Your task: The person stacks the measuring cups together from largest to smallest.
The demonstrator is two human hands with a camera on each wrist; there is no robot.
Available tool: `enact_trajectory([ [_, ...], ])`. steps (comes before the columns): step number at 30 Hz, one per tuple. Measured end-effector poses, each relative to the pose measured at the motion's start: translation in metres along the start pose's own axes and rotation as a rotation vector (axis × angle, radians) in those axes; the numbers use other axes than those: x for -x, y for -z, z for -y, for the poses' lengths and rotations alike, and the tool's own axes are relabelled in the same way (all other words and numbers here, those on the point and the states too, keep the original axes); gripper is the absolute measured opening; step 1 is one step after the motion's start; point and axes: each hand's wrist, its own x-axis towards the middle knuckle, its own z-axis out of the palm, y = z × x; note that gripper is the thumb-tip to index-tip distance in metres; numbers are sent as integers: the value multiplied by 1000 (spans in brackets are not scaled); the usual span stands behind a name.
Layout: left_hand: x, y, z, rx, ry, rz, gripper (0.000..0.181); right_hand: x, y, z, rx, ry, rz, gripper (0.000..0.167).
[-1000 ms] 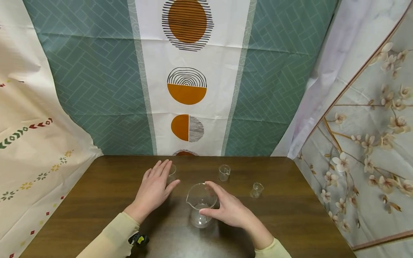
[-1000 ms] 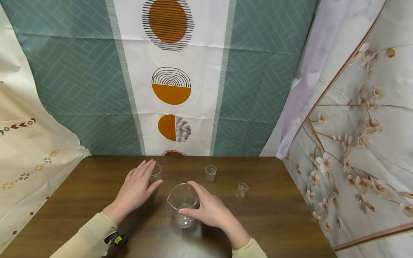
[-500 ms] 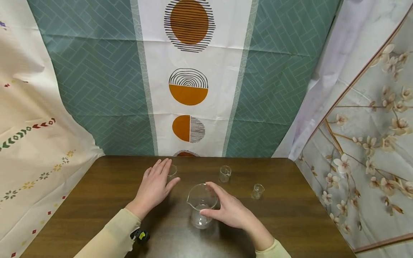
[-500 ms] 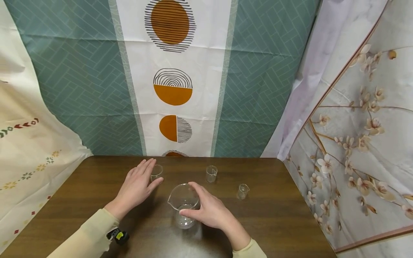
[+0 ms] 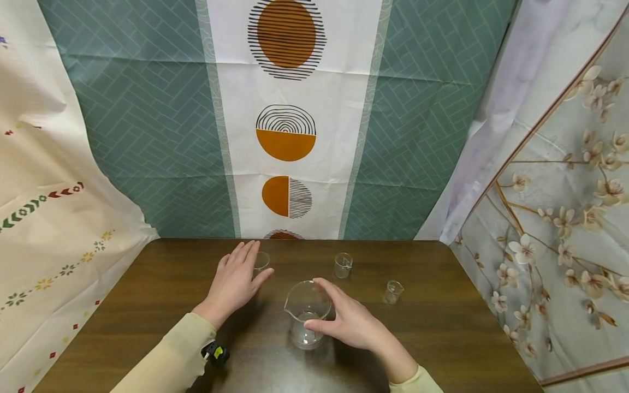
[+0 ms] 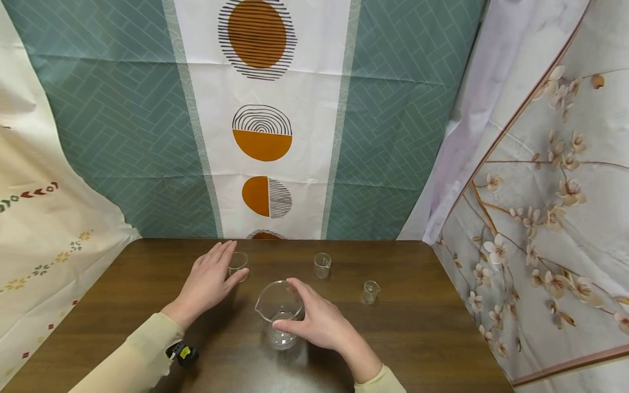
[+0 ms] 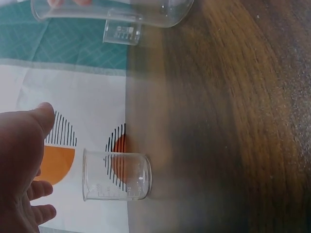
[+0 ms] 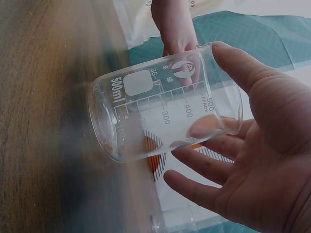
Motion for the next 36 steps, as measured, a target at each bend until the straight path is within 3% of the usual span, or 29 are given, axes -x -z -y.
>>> enact_trajectory([
  [15,-12,-3,6,21,22,-10,89,-4,4,1,6,7,-3,92],
  [36,-12,-16,20,-1,49,19,87,0,2,2,-20,-3,9,92],
])
